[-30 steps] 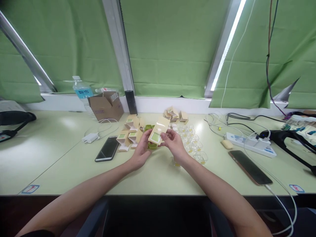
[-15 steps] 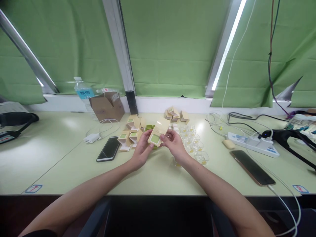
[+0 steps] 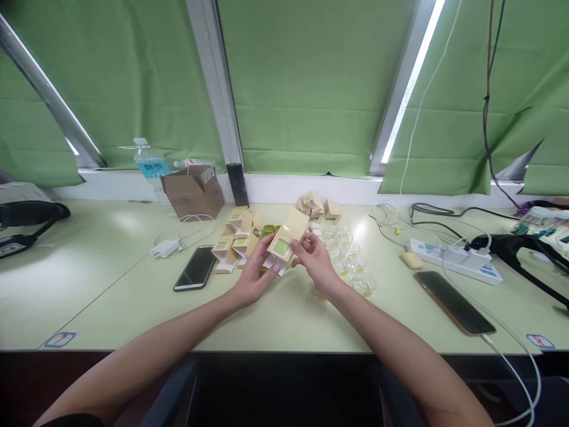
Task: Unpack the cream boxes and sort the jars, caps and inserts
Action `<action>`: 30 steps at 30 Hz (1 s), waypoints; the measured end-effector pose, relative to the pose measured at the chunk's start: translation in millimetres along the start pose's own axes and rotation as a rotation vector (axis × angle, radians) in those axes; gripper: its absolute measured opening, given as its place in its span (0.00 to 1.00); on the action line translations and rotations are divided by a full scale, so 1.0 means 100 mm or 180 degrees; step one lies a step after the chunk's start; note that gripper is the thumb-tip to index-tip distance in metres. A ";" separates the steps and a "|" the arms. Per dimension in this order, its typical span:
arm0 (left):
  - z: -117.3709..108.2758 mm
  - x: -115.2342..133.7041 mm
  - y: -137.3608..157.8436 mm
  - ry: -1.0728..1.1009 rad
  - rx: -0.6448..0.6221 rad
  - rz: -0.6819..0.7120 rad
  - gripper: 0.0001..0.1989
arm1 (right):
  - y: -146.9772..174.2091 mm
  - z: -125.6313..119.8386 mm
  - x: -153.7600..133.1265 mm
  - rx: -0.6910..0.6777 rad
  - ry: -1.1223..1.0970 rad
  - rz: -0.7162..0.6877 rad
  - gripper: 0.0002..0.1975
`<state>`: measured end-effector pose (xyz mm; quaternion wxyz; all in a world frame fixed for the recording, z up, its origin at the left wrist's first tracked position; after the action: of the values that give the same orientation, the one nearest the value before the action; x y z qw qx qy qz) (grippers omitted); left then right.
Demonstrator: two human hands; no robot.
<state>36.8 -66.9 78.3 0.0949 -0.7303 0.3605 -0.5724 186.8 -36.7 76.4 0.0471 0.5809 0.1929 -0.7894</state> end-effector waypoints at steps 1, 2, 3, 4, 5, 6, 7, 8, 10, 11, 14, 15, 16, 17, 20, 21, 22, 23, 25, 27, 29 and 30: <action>-0.02 0.00 0.00 -0.0113 0.0096 -0.0049 0.30 | 0.00 0.00 0.01 0.0015 0.0023 0.0026 0.27; -0.04 0.01 -0.01 -0.0233 0.0178 -0.0090 0.28 | 0.00 -0.01 0.01 0.0039 0.0047 0.0046 0.28; -0.05 0.01 -0.01 -0.0350 0.0227 -0.0107 0.26 | 0.00 -0.02 0.02 0.0064 0.0071 0.0062 0.28; -0.05 0.02 -0.01 -0.0447 0.0234 -0.0093 0.24 | 0.00 -0.03 0.02 0.0087 0.0096 0.0073 0.29; -0.05 0.03 -0.02 -0.0510 0.0207 -0.0055 0.23 | 0.00 -0.04 0.03 0.0106 0.0121 0.0081 0.30; -0.04 0.03 -0.02 -0.0529 0.0165 0.0000 0.22 | -0.01 -0.05 0.03 0.0118 0.0140 0.0088 0.30; -0.03 0.03 -0.01 -0.0513 0.0119 0.0052 0.22 | -0.01 -0.06 0.03 0.0129 0.0150 0.0101 0.31; -0.02 0.03 -0.01 -0.0481 0.0083 0.0088 0.22 | -0.01 -0.06 0.03 0.0141 0.0155 0.0121 0.32; -0.02 0.00 0.00 -0.0423 0.0083 0.0083 0.23 | -0.01 -0.07 0.03 0.0184 0.0154 0.0173 0.34; -0.02 -0.01 0.00 -0.0402 0.0104 0.0048 0.23 | -0.01 -0.07 0.03 0.0197 0.0148 0.0194 0.34; -0.04 -0.04 -0.01 -0.0293 0.0238 -0.0103 0.21 | 0.01 -0.04 0.03 0.0125 0.0106 0.0206 0.32; -0.04 -0.05 -0.01 -0.0218 0.0287 -0.0141 0.20 | 0.01 -0.02 0.02 0.0081 0.0086 0.0205 0.31; -0.05 -0.05 -0.02 -0.0129 0.0330 -0.0165 0.20 | 0.01 -0.01 0.02 0.0048 0.0075 0.0204 0.30; -0.05 -0.05 -0.03 -0.0035 0.0356 -0.0181 0.20 | 0.01 -0.01 0.02 0.0035 0.0077 0.0206 0.29; -0.03 -0.06 -0.04 0.0215 0.0301 -0.0198 0.25 | 0.01 -0.02 0.01 0.0120 0.0116 0.0224 0.29; -0.01 -0.06 -0.05 0.0287 0.0255 -0.0191 0.27 | 0.01 -0.03 0.01 0.0165 0.0126 0.0230 0.29; 0.00 -0.06 -0.05 0.0361 0.0213 -0.0179 0.29 | 0.01 -0.04 0.01 0.0211 0.0131 0.0232 0.29; 0.00 -0.07 -0.05 0.0445 0.0187 -0.0171 0.29 | 0.01 -0.04 0.00 0.0233 0.0135 0.0231 0.29; -0.01 -0.08 -0.05 0.0644 0.0181 -0.0203 0.29 | 0.02 -0.03 -0.02 0.0177 0.0151 0.0202 0.28; -0.03 -0.10 -0.05 0.0855 0.0182 -0.0280 0.27 | 0.02 0.00 -0.06 0.0068 0.0172 0.0118 0.27; -0.06 -0.10 -0.06 0.1027 0.0185 -0.0331 0.27 | 0.02 0.00 -0.11 0.0082 0.0232 -0.0006 0.26; -0.08 -0.09 -0.07 0.1071 0.0199 -0.0344 0.27 | 0.02 -0.02 -0.13 0.0160 0.0288 -0.0058 0.26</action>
<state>32.2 -53.8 77.5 0.0250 -0.6393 0.3135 -0.7017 193.2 -40.1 87.3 0.0166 0.6152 0.1801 -0.7673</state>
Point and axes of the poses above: each hand's wrist, its own y-axis away from the middle knuckle, its own z-axis out of the palm, x = y × z, the point moved 6 cm from there along -y, towards the middle knuckle, and after that the axes turned 9 degrees about -x, right-handed, at the moved point
